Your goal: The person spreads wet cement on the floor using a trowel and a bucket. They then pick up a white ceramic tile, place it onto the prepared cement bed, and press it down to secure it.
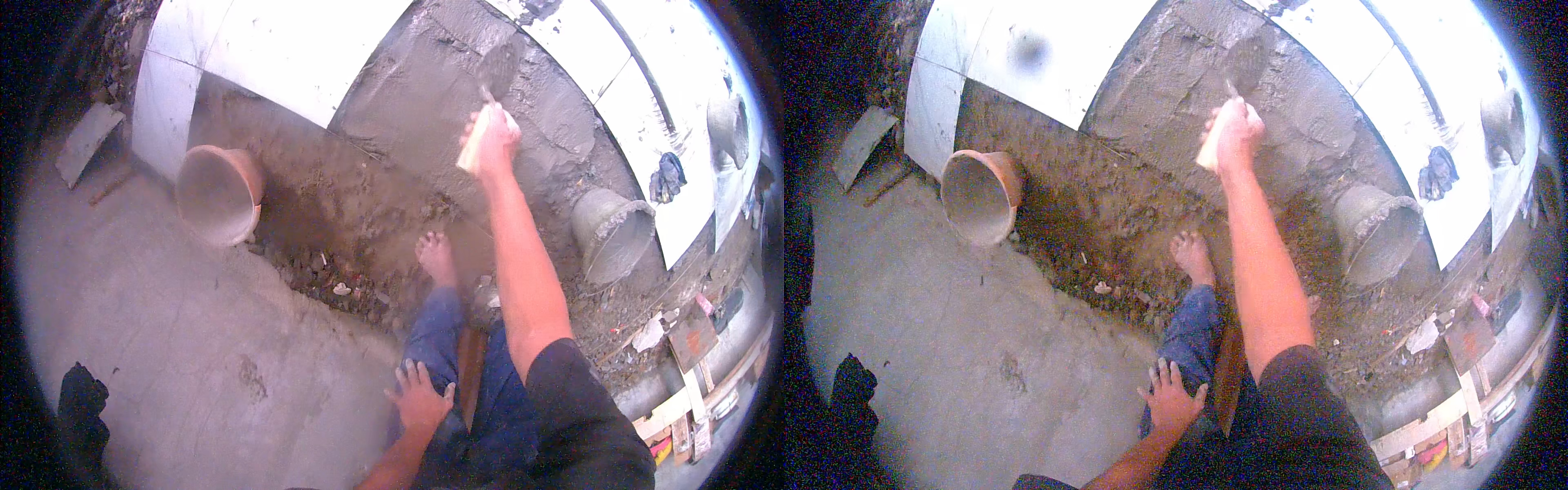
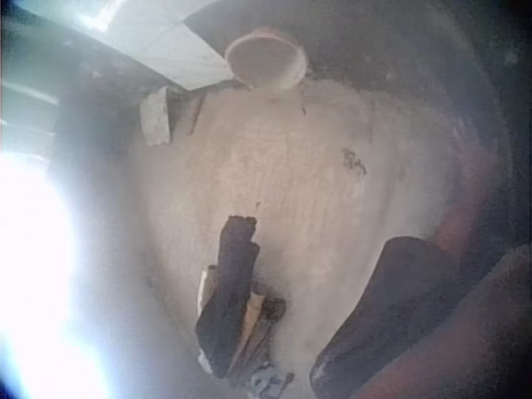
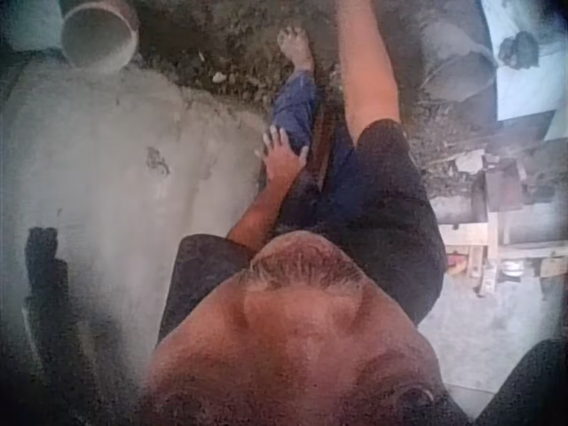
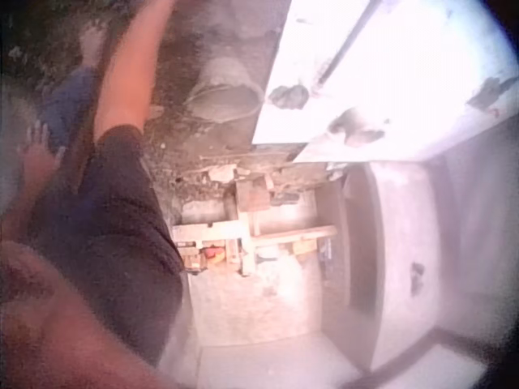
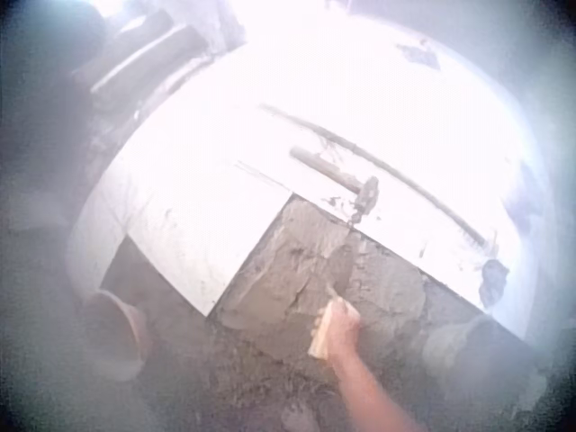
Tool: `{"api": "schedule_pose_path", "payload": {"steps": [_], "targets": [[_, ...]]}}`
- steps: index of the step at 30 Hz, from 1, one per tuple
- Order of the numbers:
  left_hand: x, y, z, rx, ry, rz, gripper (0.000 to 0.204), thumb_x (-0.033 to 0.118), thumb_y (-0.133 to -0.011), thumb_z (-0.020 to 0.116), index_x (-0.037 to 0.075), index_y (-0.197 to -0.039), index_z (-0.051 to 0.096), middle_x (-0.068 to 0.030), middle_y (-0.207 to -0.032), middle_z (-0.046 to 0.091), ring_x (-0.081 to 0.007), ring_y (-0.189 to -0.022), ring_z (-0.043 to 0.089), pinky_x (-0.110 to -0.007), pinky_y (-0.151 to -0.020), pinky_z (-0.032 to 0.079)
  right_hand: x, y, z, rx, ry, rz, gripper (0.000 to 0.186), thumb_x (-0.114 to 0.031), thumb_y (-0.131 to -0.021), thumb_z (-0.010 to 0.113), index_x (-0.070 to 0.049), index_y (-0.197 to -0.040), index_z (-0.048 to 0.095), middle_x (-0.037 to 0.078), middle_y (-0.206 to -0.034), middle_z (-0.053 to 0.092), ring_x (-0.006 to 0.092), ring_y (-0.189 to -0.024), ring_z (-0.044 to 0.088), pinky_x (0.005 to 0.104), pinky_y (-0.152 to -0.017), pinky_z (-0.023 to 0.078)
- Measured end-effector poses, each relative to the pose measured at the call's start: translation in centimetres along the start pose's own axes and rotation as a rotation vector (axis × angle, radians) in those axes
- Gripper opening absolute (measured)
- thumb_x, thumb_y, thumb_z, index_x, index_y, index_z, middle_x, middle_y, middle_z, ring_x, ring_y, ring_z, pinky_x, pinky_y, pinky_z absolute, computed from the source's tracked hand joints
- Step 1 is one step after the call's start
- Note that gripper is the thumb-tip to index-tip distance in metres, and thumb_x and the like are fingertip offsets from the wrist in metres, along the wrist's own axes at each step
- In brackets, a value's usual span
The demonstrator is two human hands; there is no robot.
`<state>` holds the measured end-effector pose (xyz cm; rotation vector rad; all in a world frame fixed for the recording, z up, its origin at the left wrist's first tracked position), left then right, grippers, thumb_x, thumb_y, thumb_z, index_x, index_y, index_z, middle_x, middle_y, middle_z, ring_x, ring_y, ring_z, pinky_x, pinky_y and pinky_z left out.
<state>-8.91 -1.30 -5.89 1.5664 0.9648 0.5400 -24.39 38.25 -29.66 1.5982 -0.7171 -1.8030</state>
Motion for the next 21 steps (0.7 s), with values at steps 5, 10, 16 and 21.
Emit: {"api": "schedule_pose_path", "payload": {"steps": [5,10,16,21], "targets": [[-0.1,-0.2,-0.3,-0.049,-0.019,-0.016,0.088,0.065,-0.087,0.052,0.008,-0.151,0.034,-0.0129,-0.161,0.024,-0.0354,-0.148,0.022,-0.071,-0.111,0.019,-0.4,-2.3,5.0,-0.138,0.089,-0.011,0.029,-0.033,-0.102,0.047,-0.006,-0.103,0.057,0.006,-0.078,0.062,0.0175,-0.060,0.060,0.0337,-0.049,0.052],[0.0,-0.3,-0.8,-0.034,0.014,-0.010,0.088,0.065,-0.087,0.051,0.008,-0.152,0.033,-0.0126,-0.161,0.023,-0.0353,-0.148,0.021,-0.070,-0.112,0.019,-1.0,-3.3,4.4,-0.317,0.458,-0.060,0.032,-0.036,-0.100,0.051,-0.005,-0.100,0.060,0.005,-0.075,0.062,0.0146,-0.058,0.061,0.0330,-0.046,0.051],[-0.8,-0.2,0.1,0.014,0.008,-0.009,0.091,0.067,-0.086,0.052,0.005,-0.151,0.034,-0.0158,-0.161,0.024,-0.0380,-0.148,0.022,-0.073,-0.110,0.019,-4.1,-0.2,5.2,-0.304,0.972,-0.316,0.040,-0.034,-0.095,0.050,0.002,-0.086,0.064,0.019,-0.076,0.067,0.0321,-0.069,0.068,0.0456,-0.059,0.055],[-0.2,-0.3,0.4,0.016,0.003,0.031,0.093,0.068,-0.085,0.053,0.004,-0.150,0.036,-0.0169,-0.160,0.026,-0.0396,-0.147,0.023,-0.074,-0.108,0.020,-6.9,-7.8,5.7,-0.225,1.074,-0.459,0.038,-0.034,-0.095,0.051,0.000,-0.085,0.063,0.015,-0.077,0.064,0.0258,-0.071,0.064,0.0405,-0.060,0.052]]}}
Point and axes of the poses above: each hand's wrist, its own y-axis away from the middle knuckle, its own z-axis out of the palm, x = y × z, the point moved 5 cm from there along -y, towards the middle knuckle
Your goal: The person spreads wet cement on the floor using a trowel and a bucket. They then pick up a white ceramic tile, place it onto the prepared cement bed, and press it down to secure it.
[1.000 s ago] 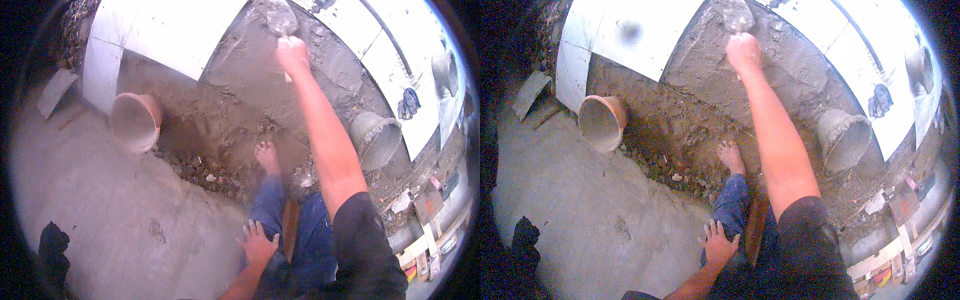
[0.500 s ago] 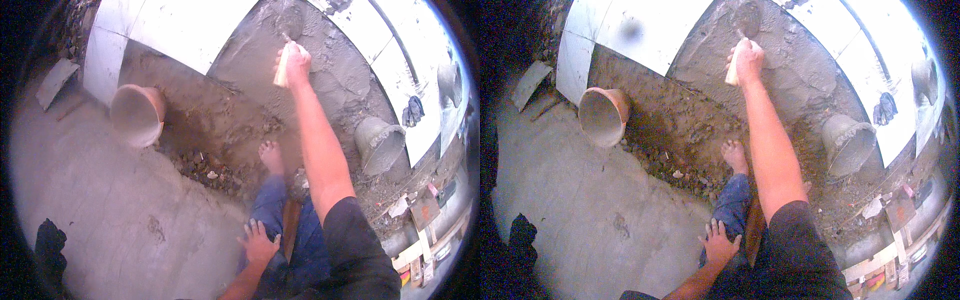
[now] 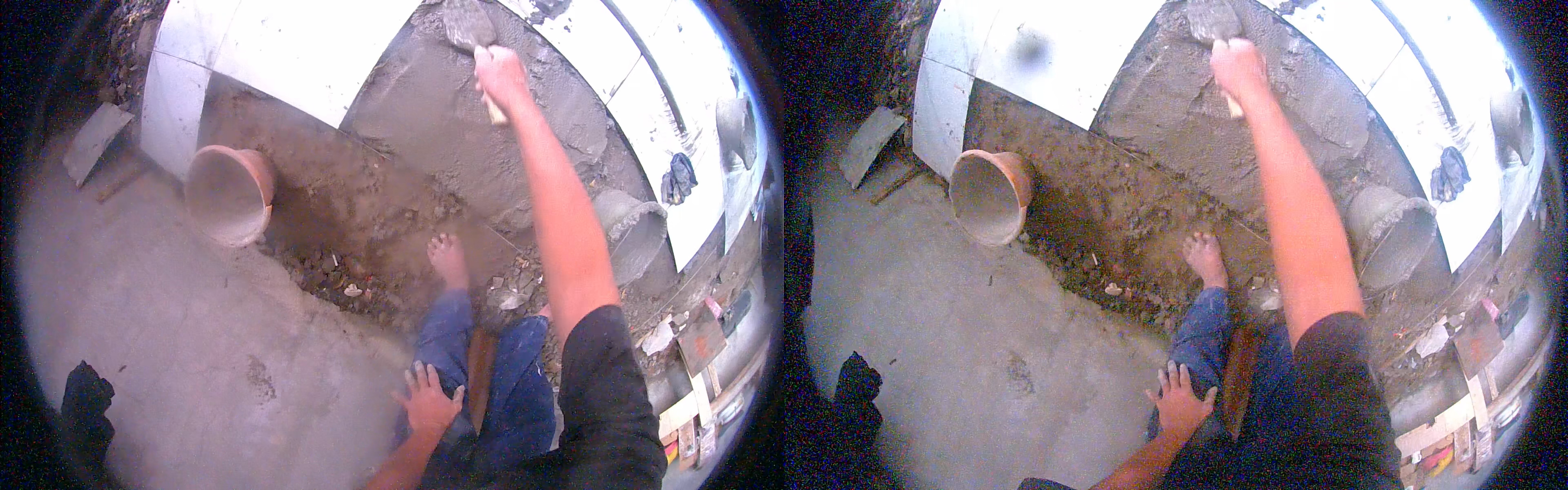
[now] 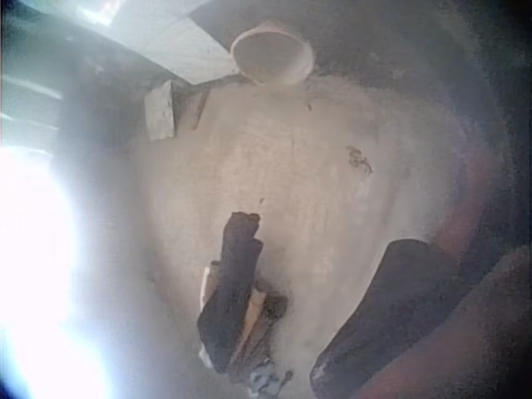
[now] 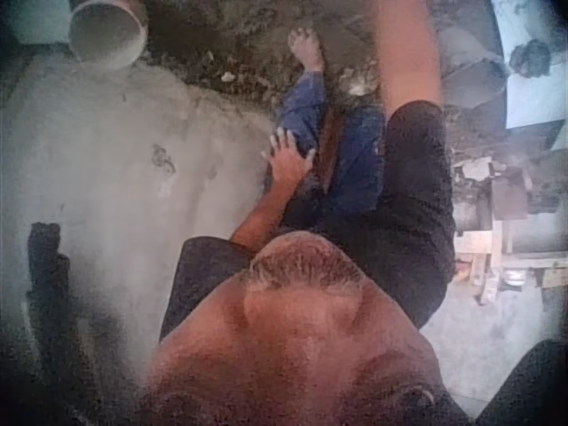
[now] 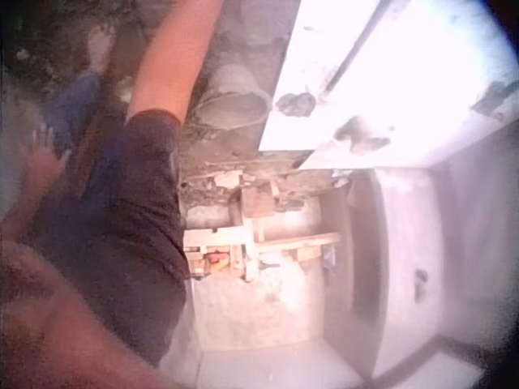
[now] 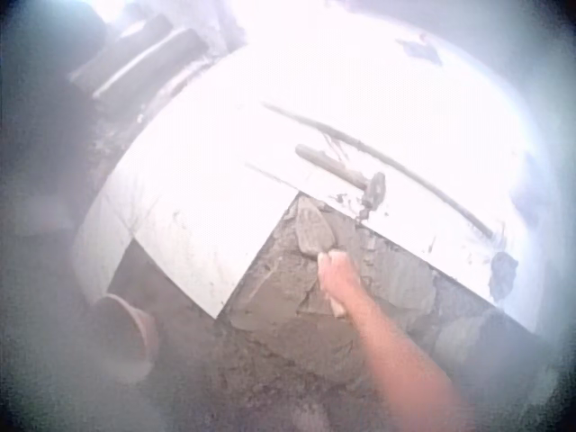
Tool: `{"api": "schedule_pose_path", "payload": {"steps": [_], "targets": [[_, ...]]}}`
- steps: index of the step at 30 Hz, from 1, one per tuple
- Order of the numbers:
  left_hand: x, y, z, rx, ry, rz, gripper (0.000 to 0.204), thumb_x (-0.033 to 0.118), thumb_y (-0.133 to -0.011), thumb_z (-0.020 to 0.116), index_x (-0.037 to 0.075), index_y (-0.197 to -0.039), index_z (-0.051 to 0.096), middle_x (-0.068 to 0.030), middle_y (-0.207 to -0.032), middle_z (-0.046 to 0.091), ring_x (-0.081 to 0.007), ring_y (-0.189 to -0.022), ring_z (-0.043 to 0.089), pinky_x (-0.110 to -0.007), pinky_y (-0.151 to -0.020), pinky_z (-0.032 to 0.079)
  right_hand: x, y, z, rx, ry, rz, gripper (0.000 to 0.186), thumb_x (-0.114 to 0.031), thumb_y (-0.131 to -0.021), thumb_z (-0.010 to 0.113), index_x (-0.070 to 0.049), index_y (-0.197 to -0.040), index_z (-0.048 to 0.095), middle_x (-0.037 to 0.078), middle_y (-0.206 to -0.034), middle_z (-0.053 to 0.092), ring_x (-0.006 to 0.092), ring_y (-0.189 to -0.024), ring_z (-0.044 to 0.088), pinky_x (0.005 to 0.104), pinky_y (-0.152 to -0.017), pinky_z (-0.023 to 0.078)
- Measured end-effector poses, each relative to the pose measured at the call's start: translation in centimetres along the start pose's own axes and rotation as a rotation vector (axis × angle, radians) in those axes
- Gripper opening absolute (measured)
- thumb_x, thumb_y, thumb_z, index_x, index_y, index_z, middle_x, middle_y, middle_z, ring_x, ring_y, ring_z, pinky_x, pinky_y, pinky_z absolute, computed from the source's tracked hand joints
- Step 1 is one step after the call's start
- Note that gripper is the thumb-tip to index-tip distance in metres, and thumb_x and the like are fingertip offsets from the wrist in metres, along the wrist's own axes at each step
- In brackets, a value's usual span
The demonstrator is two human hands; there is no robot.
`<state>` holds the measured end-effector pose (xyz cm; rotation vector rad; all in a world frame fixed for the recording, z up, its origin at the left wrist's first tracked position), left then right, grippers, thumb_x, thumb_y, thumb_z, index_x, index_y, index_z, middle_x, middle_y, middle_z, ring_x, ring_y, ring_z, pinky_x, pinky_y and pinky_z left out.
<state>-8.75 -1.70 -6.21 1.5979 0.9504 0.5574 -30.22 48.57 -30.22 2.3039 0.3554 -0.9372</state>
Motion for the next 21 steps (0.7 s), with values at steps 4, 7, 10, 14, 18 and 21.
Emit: {"api": "schedule_pose_path", "payload": {"steps": [4,7,10,14,18,21], "targets": [[-0.7,0.3,0.2,-0.007,0.008,-0.030,0.092,0.068,-0.085,0.054,0.005,-0.150,0.036,-0.0167,-0.160,0.026,-0.0394,-0.147,0.023,-0.074,-0.108,0.020,-3.4,-0.8,-0.3,-0.230,-0.245,0.157,0.034,-0.032,-0.095,0.052,0.001,-0.091,0.060,0.007,-0.078,0.062,0.0164,-0.061,0.061,0.0346,-0.051,0.052],[-0.4,-0.1,0.0,0.022,0.028,-0.030,0.092,0.067,-0.084,0.055,0.005,-0.150,0.036,-0.0169,-0.160,0.026,-0.0392,-0.147,0.023,-0.074,-0.108,0.020,-4.1,0.8,-1.7,-0.250,-0.030,0.169,0.034,-0.032,-0.093,0.052,0.001,-0.091,0.061,0.007,-0.078,0.062,0.0165,-0.062,0.061,0.0345,-0.052,0.052],[0.0,-0.1,-0.2,0.009,0.002,0.000,0.092,0.067,-0.084,0.055,0.005,-0.149,0.037,-0.0173,-0.160,0.026,-0.0392,-0.147,0.024,-0.074,-0.108,0.020,-3.1,-0.2,-2.6,-0.208,0.012,0.145,0.034,-0.031,-0.091,0.053,0.002,-0.089,0.062,0.008,-0.077,0.063,0.0174,-0.063,0.063,0.0348,-0.054,0.053],[-0.1,-0.1,0.1,0.010,0.014,-0.019,0.092,0.068,-0.084,0.055,0.004,-0.149,0.037,-0.0181,-0.160,0.026,-0.0393,-0.146,0.025,-0.075,-0.107,0.019,-3.0,3.9,-2.2,-0.105,-0.042,0.143,0.035,-0.030,-0.090,0.053,0.004,-0.088,0.063,0.012,-0.074,0.064,0.0203,-0.064,0.065,0.0363,-0.057,0.054],[0.2,0.1,-0.7,-0.031,-0.025,-0.017,0.092,0.068,-0.085,0.053,0.004,-0.150,0.036,-0.0170,-0.160,0.025,-0.0384,-0.147,0.024,-0.074,-0.109,0.019,-2.4,3.7,-1.8,0.022,0.044,0.026,0.037,-0.028,-0.083,0.053,0.004,-0.091,0.069,0.025,-0.089,0.068,0.0333,-0.087,0.068,0.0431,-0.078,0.053],[0.4,-0.2,-0.9,-0.061,-0.016,-0.045,0.090,0.067,-0.087,0.050,0.007,-0.152,0.033,-0.0135,-0.162,0.023,-0.0358,-0.148,0.021,-0.070,-0.111,0.019,-5.3,-1.0,-0.5,-0.036,0.074,-0.074,0.033,-0.024,-0.086,0.056,0.007,-0.088,0.066,0.018,-0.073,0.067,0.0241,-0.063,0.069,0.0382,-0.057,0.055]]}}
Point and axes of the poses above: each hand's wrist, its own y-axis away from the middle knuckle, its own z-axis out of the palm, x = y × z, the point moved 5 cm from there along -y, towards the middle knuckle
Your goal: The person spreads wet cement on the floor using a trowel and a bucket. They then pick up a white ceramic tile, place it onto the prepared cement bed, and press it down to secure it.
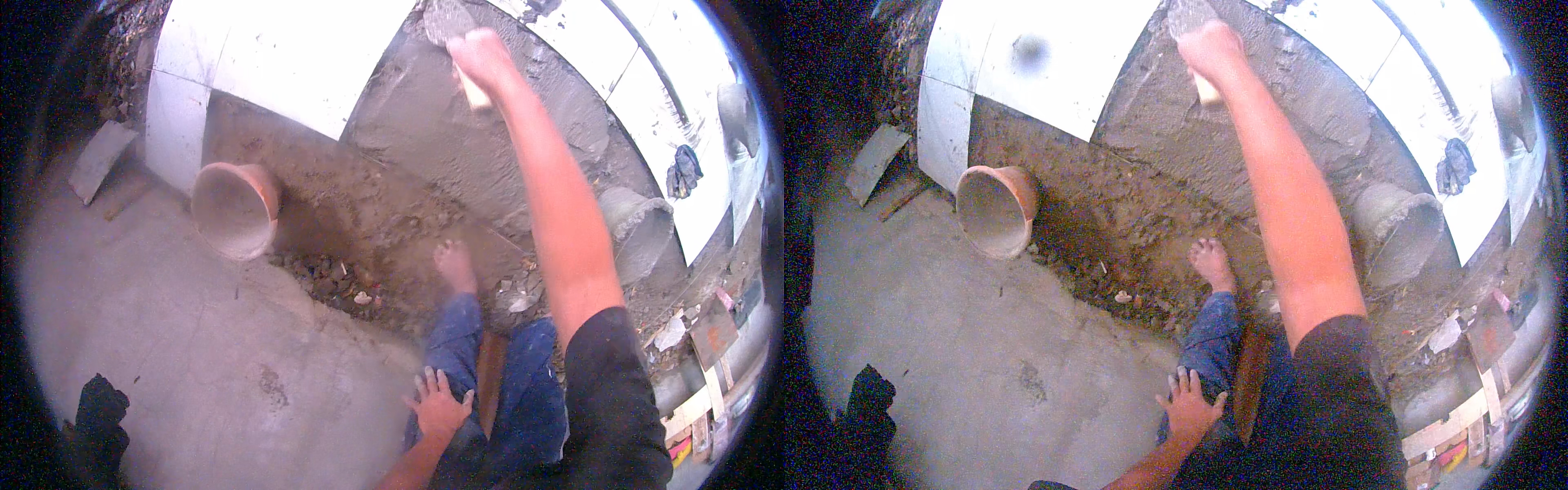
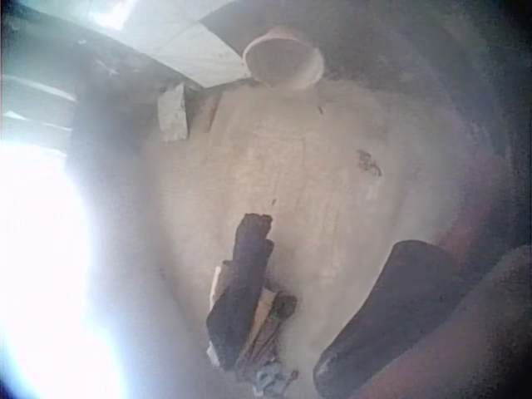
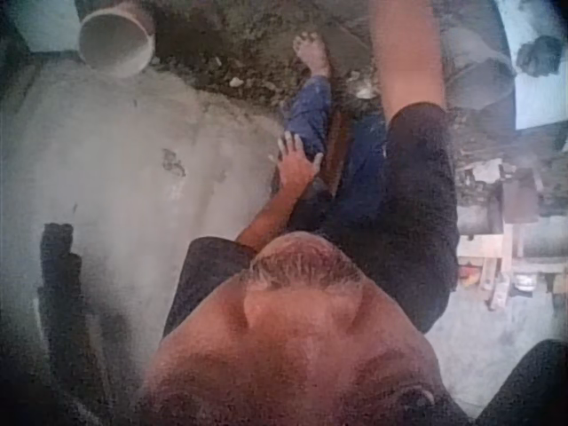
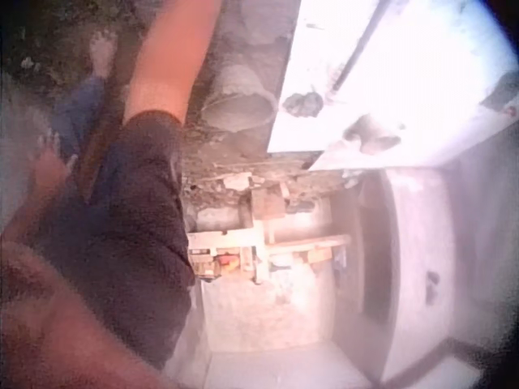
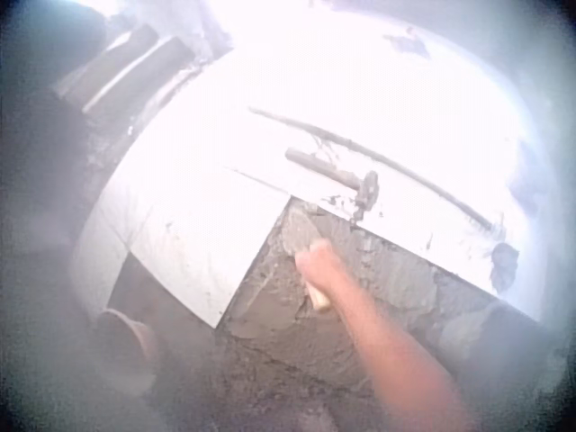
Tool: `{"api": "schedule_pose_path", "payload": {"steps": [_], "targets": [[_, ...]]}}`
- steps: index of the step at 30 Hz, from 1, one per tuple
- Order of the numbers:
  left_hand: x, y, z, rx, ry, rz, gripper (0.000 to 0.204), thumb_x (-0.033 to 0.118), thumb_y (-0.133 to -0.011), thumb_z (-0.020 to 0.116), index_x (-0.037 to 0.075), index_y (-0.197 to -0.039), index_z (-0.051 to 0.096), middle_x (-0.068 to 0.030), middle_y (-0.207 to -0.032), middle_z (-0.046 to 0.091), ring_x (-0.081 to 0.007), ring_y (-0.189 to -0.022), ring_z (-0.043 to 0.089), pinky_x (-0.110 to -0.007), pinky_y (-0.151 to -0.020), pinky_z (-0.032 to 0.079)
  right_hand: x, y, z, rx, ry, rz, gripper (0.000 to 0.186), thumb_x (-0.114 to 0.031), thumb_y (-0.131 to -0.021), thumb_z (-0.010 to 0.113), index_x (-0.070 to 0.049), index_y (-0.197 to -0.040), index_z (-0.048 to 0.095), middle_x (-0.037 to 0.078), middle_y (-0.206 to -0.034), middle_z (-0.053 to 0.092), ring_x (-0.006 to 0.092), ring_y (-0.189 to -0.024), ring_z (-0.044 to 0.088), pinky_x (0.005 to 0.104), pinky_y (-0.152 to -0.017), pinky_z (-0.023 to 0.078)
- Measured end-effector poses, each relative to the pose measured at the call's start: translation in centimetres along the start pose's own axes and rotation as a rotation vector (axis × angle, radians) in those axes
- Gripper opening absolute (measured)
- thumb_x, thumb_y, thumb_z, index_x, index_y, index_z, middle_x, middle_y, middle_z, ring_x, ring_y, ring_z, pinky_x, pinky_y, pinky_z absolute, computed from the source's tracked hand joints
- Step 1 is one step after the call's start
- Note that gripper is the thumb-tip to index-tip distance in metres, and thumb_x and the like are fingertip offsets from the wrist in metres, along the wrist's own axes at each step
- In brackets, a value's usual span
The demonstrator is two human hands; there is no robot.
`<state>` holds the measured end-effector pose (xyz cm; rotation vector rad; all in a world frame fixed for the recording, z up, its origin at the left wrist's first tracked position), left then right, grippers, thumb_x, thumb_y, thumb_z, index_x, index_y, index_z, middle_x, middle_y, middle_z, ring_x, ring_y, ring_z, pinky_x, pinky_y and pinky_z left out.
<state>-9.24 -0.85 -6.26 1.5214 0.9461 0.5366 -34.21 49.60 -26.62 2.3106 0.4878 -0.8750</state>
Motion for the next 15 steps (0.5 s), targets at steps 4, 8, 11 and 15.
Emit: {"api": "schedule_pose_path", "payload": {"steps": [4,8,11,15], "targets": [[-0.2,0.2,-0.1,-0.013,0.018,0.001,0.090,0.066,-0.086,0.052,0.007,-0.152,0.033,-0.0136,-0.161,0.023,-0.0359,-0.148,0.021,-0.070,-0.112,0.019,-2.2,0.7,-1.2,-0.078,-0.045,0.055,0.040,-0.028,-0.083,0.056,0.011,-0.087,0.067,0.022,-0.080,0.069,0.0304,-0.069,0.070,0.0420,-0.069,0.056],[-0.4,0.4,0.3,0.015,0.020,-0.022,0.090,0.065,-0.086,0.053,0.007,-0.152,0.034,-0.0137,-0.161,0.024,-0.0360,-0.148,0.021,-0.070,-0.112,0.018,-3.9,0.0,-0.6,-0.034,0.176,-0.010,0.044,-0.029,-0.080,0.055,0.011,-0.090,0.068,0.024,-0.089,0.071,0.0359,-0.078,0.071,0.0434,-0.083,0.053],[0.1,0.1,0.1,0.009,-0.006,0.012,0.089,0.065,-0.086,0.053,0.006,-0.151,0.034,-0.0136,-0.161,0.024,-0.0362,-0.148,0.021,-0.069,-0.112,0.019,-3.4,-3.2,-1.2,0.053,0.294,-0.030,0.037,-0.025,-0.079,0.054,0.006,-0.092,0.071,0.026,-0.096,0.070,0.0362,-0.094,0.070,0.0432,-0.086,0.052],[0.2,-0.1,-0.4,-0.005,0.010,-0.014,0.089,0.065,-0.087,0.053,0.006,-0.152,0.034,-0.0131,-0.161,0.024,-0.0361,-0.148,0.022,-0.069,-0.111,0.021,-3.6,-1.3,-1.1,0.022,0.274,-0.050,0.037,-0.025,-0.079,0.055,0.004,-0.094,0.072,0.027,-0.097,0.070,0.0380,-0.099,0.068,0.0435,-0.088,0.052]]}}
Point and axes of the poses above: each hand's wrist, its own y-axis away from the middle knuckle, its own z-axis out of the palm, x = y × z, the point moved 5 cm from there along -y, towards the middle knuckle
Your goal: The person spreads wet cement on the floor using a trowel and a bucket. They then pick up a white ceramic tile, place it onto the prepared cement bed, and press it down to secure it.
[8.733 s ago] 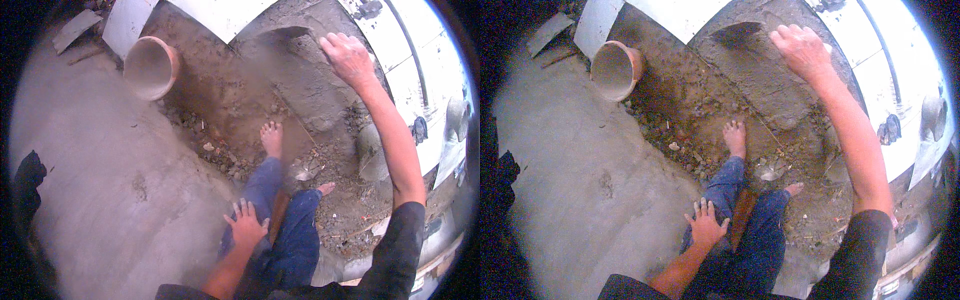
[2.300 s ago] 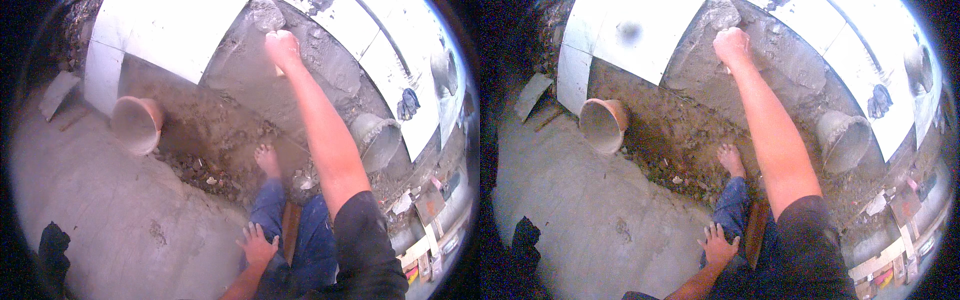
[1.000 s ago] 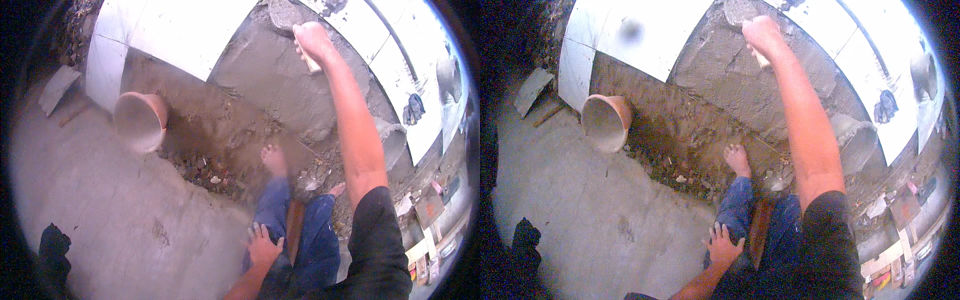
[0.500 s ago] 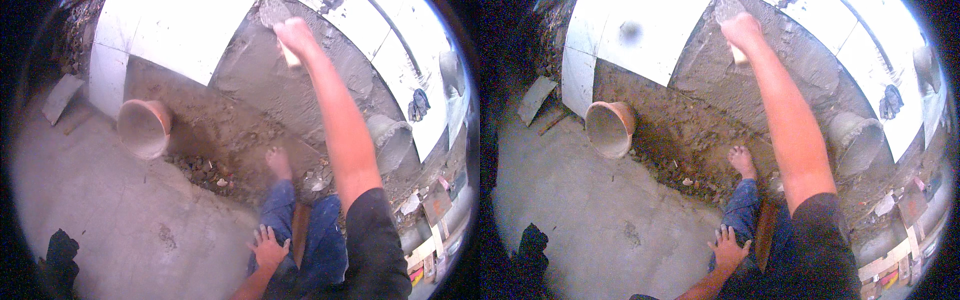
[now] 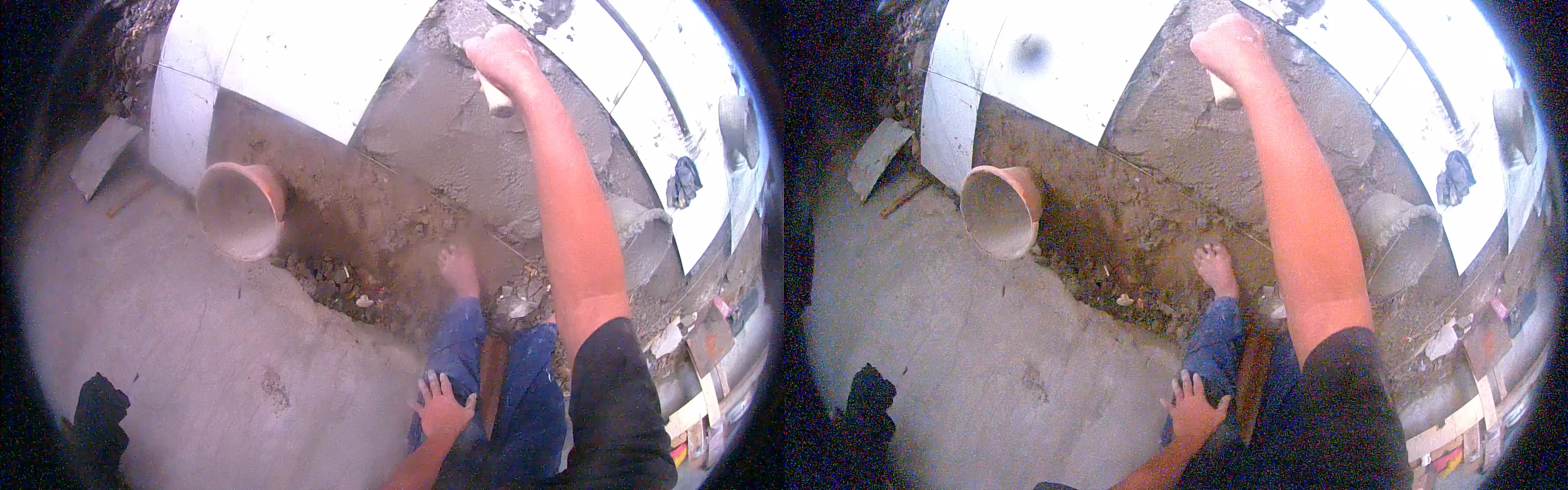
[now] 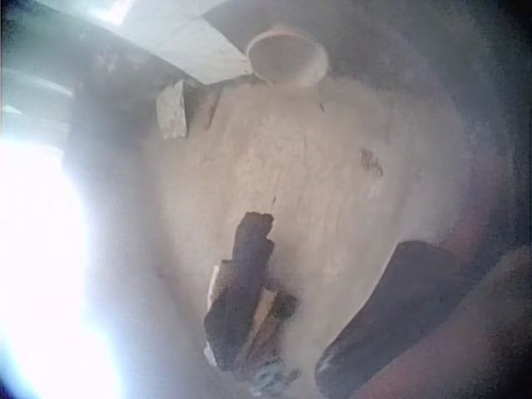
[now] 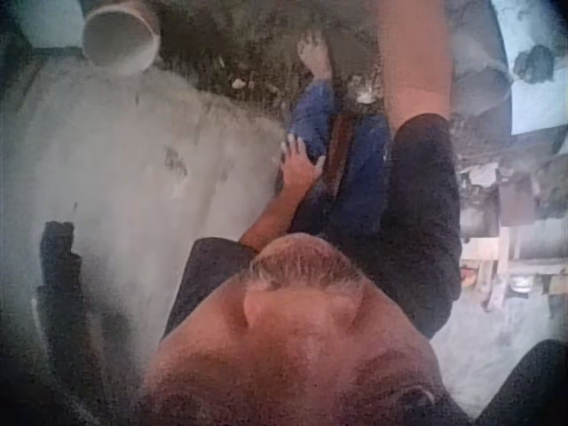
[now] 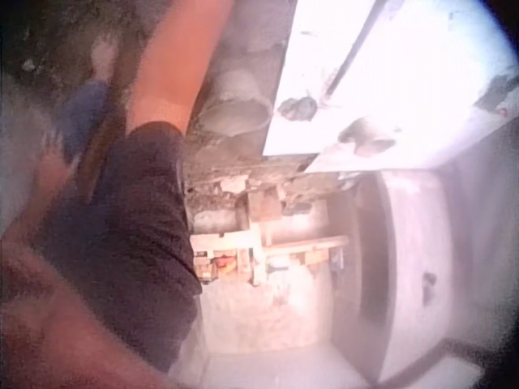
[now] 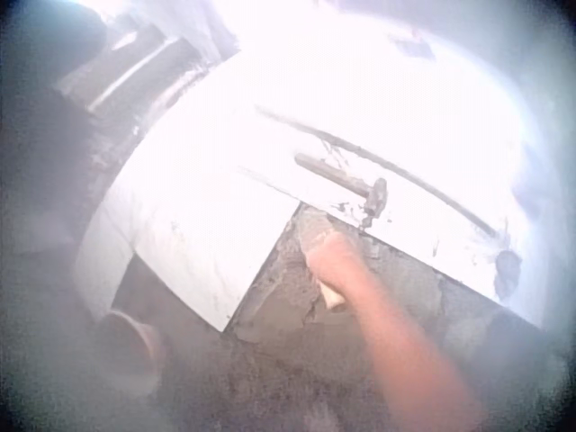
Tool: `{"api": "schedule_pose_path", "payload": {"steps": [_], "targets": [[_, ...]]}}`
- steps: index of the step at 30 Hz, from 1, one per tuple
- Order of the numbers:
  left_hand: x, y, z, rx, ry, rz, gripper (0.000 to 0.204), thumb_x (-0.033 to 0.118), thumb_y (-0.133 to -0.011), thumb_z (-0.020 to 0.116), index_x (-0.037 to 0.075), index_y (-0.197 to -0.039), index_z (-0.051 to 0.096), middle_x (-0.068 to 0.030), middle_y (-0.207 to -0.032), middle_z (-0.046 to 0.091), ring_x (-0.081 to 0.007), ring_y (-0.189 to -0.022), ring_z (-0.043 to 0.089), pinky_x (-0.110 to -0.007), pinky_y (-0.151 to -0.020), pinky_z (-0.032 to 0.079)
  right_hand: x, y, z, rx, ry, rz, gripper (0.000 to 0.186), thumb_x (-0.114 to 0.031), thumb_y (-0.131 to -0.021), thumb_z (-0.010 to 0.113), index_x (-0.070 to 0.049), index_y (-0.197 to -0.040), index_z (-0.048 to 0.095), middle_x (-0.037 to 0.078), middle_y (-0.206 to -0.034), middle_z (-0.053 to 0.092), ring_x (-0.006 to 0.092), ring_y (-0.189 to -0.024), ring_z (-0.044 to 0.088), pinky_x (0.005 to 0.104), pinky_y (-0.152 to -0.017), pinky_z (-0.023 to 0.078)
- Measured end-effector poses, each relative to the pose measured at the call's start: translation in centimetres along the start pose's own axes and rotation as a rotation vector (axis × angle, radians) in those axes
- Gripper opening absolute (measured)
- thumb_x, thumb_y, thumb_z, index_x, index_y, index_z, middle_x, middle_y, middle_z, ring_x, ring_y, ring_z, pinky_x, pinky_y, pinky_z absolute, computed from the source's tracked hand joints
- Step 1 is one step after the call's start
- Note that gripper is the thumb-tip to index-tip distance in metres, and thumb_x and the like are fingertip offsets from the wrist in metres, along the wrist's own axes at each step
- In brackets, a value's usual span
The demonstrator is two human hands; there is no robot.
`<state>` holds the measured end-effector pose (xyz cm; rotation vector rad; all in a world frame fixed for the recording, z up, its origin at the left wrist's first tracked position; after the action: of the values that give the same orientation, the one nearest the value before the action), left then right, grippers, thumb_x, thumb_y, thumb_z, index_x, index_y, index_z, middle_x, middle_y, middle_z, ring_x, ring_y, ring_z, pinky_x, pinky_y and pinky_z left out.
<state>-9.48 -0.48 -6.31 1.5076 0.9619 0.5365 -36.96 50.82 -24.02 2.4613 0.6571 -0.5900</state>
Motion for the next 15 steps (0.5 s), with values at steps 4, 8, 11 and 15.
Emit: {"api": "schedule_pose_path", "payload": {"steps": [4,8,11,15], "targets": [[0.2,0.2,0.0,-0.017,-0.002,-0.002,0.090,0.065,-0.087,0.053,0.007,-0.152,0.032,-0.0128,-0.161,0.023,-0.0359,-0.148,0.022,-0.069,-0.111,0.022,-0.4,-0.1,-1.6,-0.040,-0.012,0.097,0.041,-0.027,-0.080,0.054,0.006,-0.098,0.070,0.027,-0.101,0.069,0.0404,-0.101,0.067,0.0461,-0.089,0.051],[0.0,0.3,-0.2,-0.046,-0.022,-0.011,0.091,0.066,-0.087,0.053,0.008,-0.153,0.031,-0.0126,-0.162,0.022,-0.0355,-0.148,0.022,-0.068,-0.112,0.022,1.9,5.1,-2.0,-0.073,0.176,-0.092,0.041,-0.030,-0.083,0.054,0.003,-0.102,0.070,0.028,-0.103,0.068,0.0434,-0.100,0.065,0.0488,-0.089,0.050],[-0.2,0.3,0.0,-0.050,-0.034,-0.025,0.091,0.066,-0.087,0.053,0.008,-0.153,0.030,-0.0122,-0.162,0.021,-0.0352,-0.148,0.021,-0.068,-0.112,0.022,4.7,7.4,-2.2,0.080,0.102,0.033,0.038,-0.031,-0.084,0.055,-0.002,-0.102,0.071,0.027,-0.102,0.068,0.0427,-0.099,0.065,0.0485,-0.089,0.050],[0.1,0.2,0.0,-0.060,-0.029,-0.011,0.091,0.066,-0.086,0.052,0.008,-0.153,0.030,-0.0123,-0.162,0.021,-0.0350,-0.149,0.021,-0.068,-0.112,0.022,6.0,6.8,-2.3,0.135,0.096,0.000,0.034,-0.029,-0.085,0.055,-0.001,-0.093,0.072,0.023,-0.100,0.068,0.0425,-0.095,0.066,0.0495,-0.088,0.052]]}}
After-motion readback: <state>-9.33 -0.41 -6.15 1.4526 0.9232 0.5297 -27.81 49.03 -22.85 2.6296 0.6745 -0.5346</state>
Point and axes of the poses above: each hand's wrist, its own y-axis away from the middle knuckle, its own z-axis out of the palm, x = y × z, the point moved 5 cm from there along -y, towards the middle knuckle
